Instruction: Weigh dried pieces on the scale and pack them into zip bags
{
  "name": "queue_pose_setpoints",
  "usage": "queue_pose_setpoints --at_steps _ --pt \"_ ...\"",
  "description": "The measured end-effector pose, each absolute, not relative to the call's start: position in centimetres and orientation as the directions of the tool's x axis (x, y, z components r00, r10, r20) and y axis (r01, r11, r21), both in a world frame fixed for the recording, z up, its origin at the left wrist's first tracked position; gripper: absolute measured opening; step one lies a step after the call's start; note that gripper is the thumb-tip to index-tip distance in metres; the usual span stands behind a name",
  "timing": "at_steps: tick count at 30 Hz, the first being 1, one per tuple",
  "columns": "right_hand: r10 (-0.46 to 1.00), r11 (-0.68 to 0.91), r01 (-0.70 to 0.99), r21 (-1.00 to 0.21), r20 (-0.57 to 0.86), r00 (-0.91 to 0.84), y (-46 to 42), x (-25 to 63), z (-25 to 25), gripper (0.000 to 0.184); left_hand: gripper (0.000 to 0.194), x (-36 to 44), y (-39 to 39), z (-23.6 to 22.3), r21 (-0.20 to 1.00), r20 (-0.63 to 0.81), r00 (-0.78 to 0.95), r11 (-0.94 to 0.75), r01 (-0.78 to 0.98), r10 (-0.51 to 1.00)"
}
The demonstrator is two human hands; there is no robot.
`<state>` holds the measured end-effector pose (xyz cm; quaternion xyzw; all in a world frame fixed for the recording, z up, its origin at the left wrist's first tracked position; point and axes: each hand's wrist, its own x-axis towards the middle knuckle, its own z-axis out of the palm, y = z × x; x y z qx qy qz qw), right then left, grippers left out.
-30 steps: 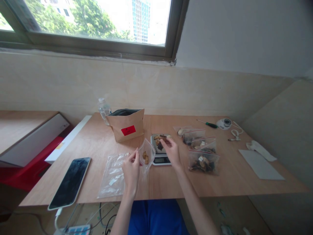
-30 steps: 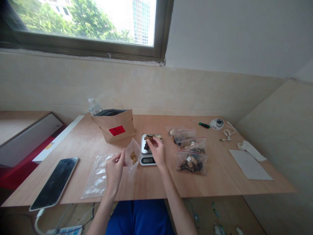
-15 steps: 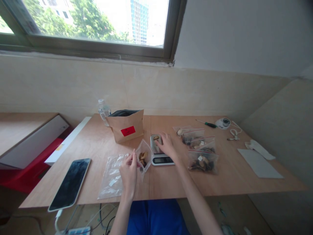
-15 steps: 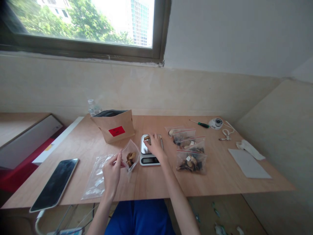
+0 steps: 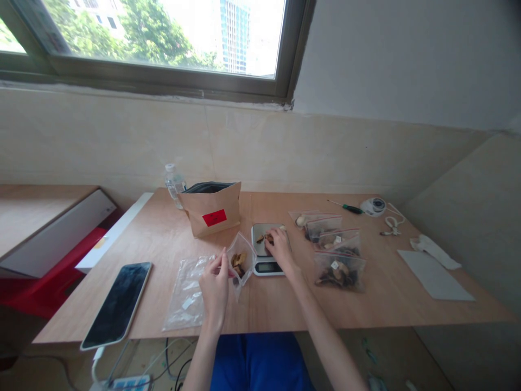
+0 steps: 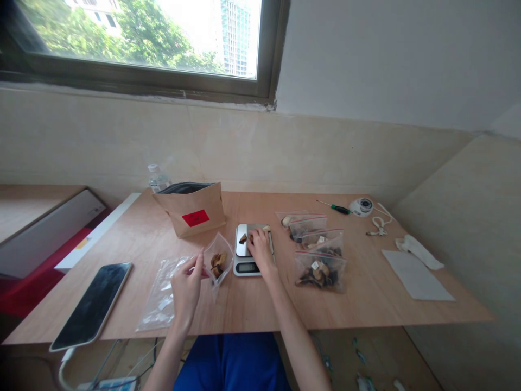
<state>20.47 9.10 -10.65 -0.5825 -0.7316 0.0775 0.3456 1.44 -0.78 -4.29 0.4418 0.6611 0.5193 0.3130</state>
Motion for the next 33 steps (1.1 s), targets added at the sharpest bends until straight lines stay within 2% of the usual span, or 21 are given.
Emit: queue_pose_setpoints --at_steps 15,29,33 --pt "0.888 0.313 0.809 -0.498 0.455 -0.064 7.7 21.3 -10.6 0.024 0.055 1.6 -0.7 -4.3 0.945 0.091 -0.406 0.049 0.323 0.91" --pt "0.886 0.306 0.688 -0.658 0.461 0.047 7.4 20.6 -8.6 0.021 0.049 1.9 -0.7 -4.5 0.961 0.076 -0.415 0.045 0.274 0.907" --pt "0.887 0.339 0.509 -0.791 0.449 0.109 6.3 18.6 -5.6 0.014 0.048 2.1 -0.7 -4.5 0.954 0.08 -0.41 0.049 0.296 0.908"
